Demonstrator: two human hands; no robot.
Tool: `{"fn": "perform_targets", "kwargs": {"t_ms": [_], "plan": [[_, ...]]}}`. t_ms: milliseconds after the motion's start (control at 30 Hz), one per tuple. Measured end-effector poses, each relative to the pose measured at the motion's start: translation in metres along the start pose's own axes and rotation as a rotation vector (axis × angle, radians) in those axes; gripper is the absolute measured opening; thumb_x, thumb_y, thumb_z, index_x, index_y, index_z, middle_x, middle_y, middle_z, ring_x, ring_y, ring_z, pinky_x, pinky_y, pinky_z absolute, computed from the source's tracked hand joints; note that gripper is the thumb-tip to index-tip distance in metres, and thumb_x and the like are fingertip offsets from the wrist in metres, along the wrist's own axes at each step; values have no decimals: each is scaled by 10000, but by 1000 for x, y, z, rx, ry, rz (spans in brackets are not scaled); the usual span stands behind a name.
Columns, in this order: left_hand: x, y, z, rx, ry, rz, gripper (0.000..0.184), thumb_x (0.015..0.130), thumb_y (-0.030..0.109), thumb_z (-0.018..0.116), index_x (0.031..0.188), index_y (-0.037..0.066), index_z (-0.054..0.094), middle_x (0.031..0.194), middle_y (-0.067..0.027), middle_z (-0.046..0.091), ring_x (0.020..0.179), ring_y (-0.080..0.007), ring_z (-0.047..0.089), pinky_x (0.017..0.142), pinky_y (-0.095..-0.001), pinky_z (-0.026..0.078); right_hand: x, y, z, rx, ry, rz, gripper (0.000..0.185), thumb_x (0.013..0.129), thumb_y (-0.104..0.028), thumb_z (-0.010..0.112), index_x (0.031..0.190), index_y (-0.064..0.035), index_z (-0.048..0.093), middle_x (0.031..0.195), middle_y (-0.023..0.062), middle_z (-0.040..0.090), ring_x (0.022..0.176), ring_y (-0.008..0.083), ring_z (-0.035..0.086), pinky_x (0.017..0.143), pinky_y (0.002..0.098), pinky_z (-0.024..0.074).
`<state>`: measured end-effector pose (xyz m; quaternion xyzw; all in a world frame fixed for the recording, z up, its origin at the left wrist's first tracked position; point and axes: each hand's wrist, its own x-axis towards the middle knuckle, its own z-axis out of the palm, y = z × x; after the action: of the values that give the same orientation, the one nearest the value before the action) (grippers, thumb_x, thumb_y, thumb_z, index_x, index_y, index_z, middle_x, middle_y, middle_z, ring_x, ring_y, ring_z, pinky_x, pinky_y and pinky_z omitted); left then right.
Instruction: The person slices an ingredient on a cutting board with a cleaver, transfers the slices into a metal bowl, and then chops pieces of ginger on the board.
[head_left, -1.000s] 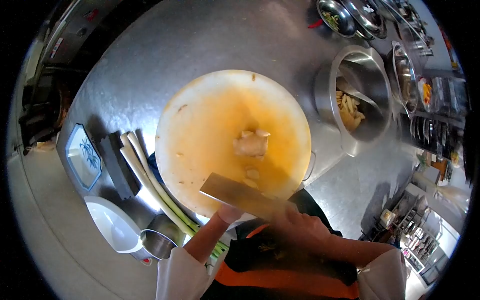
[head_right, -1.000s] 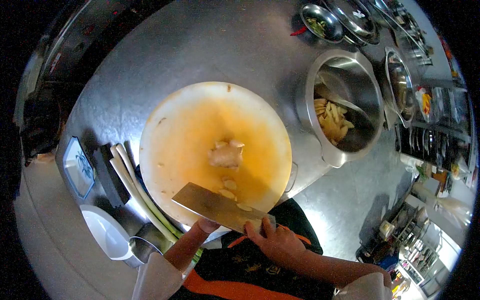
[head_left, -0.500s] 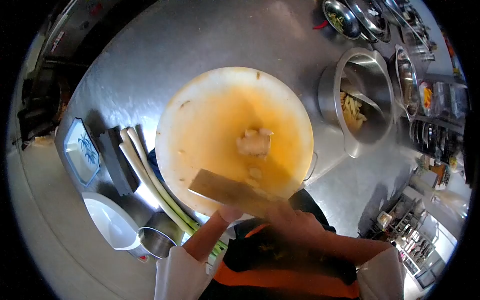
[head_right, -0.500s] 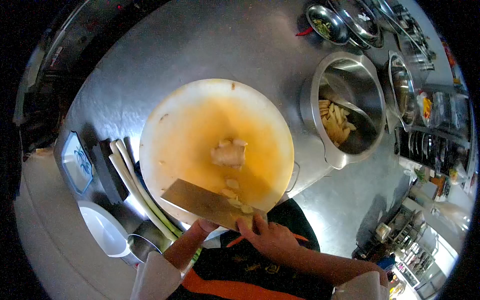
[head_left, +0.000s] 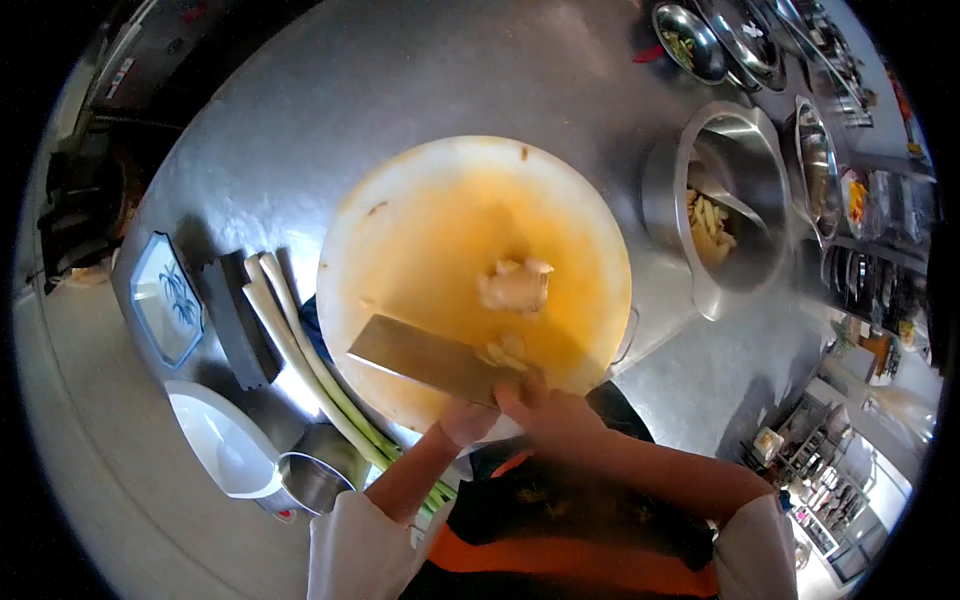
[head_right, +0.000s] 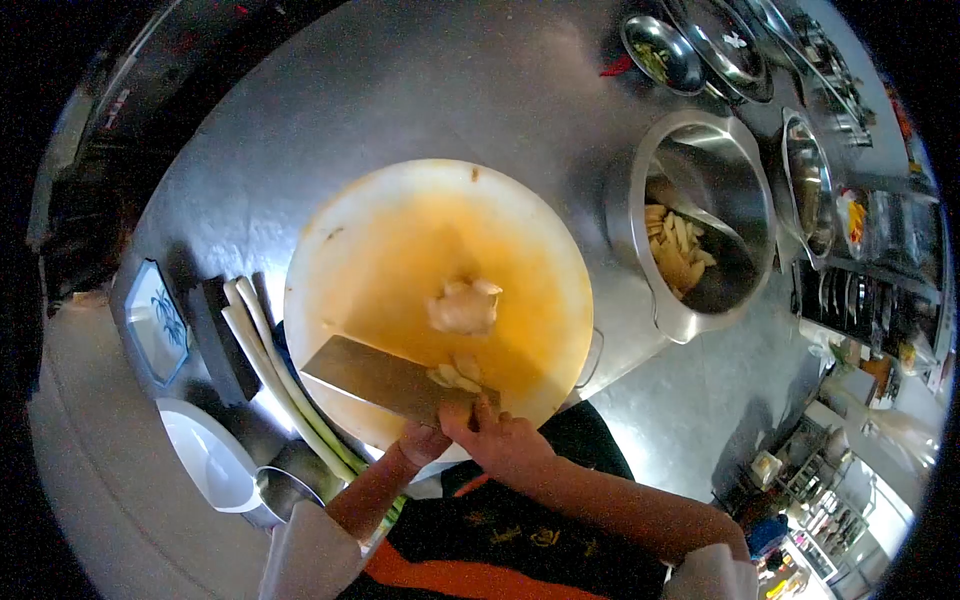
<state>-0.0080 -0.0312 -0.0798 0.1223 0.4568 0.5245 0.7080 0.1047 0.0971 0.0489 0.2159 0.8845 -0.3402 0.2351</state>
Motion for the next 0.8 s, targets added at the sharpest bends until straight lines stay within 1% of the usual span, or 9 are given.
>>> {"fn": "perform_targets", "kwargs": {"t_ms": [67, 100, 167, 233, 333, 400, 600, 700, 800], "plan": [[-2, 23, 7, 559, -146, 311, 560, 770, 287, 605, 1215, 69, 344, 1196, -80, 422, 1094, -210, 412, 930, -352, 345, -2, -4, 1, 31, -53, 0, 419, 784, -192, 471, 1152, -73, 313, 1089, 260, 396, 766, 396, 564, 636, 444, 480], [1, 21, 9, 561, -149, 317, 560, 770, 287, 605, 1215, 69, 344, 1196, -80, 422, 1094, -210, 412, 930, -352, 345, -5, -1, 1, 9, 35, -30, 446, 772, -155, 469, 1179, -92, 298, 1034, 269, 434, 679, 357, 578, 550, 407, 494], [-2, 9, 14, 517, 41, 408, 261, 800, 109, 517, 1054, 48, 508, 1044, -113, 517, 981, -253, 482, 832, -346, 396, -18, 1, -4, -11, 118, -63, 483, 760, -118, 467, 1206, -111, 284, 979, 279, 472, 593, 318, 593, 463, 369, 507], [-8, -22, 0, 359, 8, 259, 269, 796, 104, 519, 1059, 47, 506, 1052, -116, 511, 981, -257, 482, 834, -350, 395, -46, -7, -23, 73, -138, 31, 490, 762, -116, 463, 1215, -107, 278, 995, 277, 464, 607, 323, 591, 471, 364, 510], [0, -30, -3, 323, -30, 183, 277, 788, 91, 519, 1060, 44, 507, 1052, -119, 510, 976, -263, 483, 829, -358, 397, -66, -10, -30, 74, -190, 108, 489, 762, -106, 459, 1217, -101, 278, 995, 267, 457, 639, 324, 590, 489, 355, 513], [0, -21, -1, 434, -25, 227, 276, 784, 83, 518, 1056, 43, 511, 1044, -118, 515, 972, -266, 484, 821, -362, 399, -70, -9, -31, 46, -143, 87, 488, 762, -99, 457, 1216, -100, 279, 985, 262, 458, 653, 322, 589, 495, 353, 514], [-1, -18, 6, 180, 40, 191, 229, 778, 69, 516, 1003, 43, 545, 988, -109, 542, 937, -269, 500, 796, -366, 405, -68, -7, -27, 91, -88, 80, 478, 759, -96, 454, 1208, -98, 289, 982, 264, 462, 679, 316, 593, 504, 348, 515], [0, -3, 7, 267, 59, 263, 222, 770, 58, 521, 989, 40, 550, 996, -112, 540, 934, -272, 505, 809, -371, 401, -38, 2, -8, 79, -68, 53, 474, 759, -103, 453, 1205, -92, 292, 1009, 281, 459, 654, 317, 597, 495, 352, 514], [1, -7, -12, 900, -174, 707, 563, 767, 217, 605, 1238, 93, 323, 1217, -72, 407, 1090, -226, 424, 924, -370, 354, -3, 6, 15, -39, 84, -38, 471, 762, -110, 451, 1205, -91, 290, 1044, 300, 445, 621, 322, 598, 486, 359, 514]]}}
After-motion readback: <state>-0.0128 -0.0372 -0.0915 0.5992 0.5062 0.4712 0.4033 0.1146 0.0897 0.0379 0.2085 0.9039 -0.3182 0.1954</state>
